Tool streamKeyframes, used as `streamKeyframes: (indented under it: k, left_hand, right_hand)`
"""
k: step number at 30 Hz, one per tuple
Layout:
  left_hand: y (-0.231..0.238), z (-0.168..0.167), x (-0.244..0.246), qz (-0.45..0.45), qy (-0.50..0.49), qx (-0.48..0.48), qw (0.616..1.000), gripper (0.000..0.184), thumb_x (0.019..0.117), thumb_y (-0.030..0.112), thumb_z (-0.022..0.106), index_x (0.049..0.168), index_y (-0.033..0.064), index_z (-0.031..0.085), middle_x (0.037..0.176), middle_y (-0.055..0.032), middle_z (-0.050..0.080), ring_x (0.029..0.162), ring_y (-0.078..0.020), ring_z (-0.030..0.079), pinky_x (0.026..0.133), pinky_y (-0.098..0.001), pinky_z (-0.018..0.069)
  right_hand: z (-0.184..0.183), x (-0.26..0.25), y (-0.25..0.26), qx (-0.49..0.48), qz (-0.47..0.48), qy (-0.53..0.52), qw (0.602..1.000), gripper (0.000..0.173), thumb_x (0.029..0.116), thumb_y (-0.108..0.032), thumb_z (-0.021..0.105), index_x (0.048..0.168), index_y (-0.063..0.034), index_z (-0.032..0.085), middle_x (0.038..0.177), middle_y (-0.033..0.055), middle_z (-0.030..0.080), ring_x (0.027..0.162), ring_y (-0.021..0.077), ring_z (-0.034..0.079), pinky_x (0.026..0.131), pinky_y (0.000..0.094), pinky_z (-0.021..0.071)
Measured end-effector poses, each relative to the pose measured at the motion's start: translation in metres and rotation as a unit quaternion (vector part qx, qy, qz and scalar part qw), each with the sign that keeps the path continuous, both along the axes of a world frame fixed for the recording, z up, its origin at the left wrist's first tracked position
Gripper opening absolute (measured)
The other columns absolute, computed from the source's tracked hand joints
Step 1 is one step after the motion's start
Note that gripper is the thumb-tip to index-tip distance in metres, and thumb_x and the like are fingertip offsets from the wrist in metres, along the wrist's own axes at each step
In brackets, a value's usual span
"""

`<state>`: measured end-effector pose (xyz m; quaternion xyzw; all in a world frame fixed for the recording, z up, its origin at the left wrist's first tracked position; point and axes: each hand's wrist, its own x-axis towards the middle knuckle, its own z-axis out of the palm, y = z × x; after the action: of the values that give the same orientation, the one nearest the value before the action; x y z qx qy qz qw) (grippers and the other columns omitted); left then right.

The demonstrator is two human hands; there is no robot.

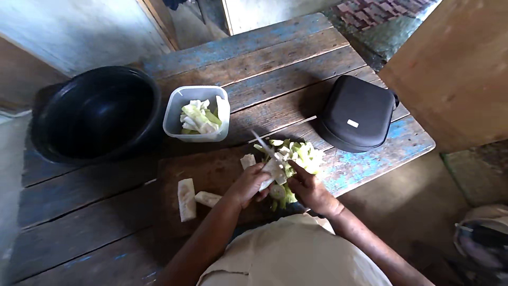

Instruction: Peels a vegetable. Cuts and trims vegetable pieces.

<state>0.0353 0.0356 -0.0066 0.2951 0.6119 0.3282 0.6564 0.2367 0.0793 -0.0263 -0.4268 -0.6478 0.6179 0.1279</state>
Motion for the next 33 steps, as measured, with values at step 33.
streamKeyframes:
  k: [33]
  left_hand:
    - [-0.007,0.003,0.002,0.059,-0.027,0.057,0.996,0.022,0.1075,0.01,0.045,0.126,0.0026,0.054,0.078,-0.0047,0.063,0.053,-0.0063,0.054,0.047,-0.0175,0.0445]
  right_hand:
    - [0.008,-0.001,-0.004,0.109,-0.019,0.011,0.994,0.055,0.1054,-0.022,0.049,0.155,-0.0017,0.038,0.083,0.0042,0.061,0.06,0.0079,0.054,0.057,0.0254,0.0493]
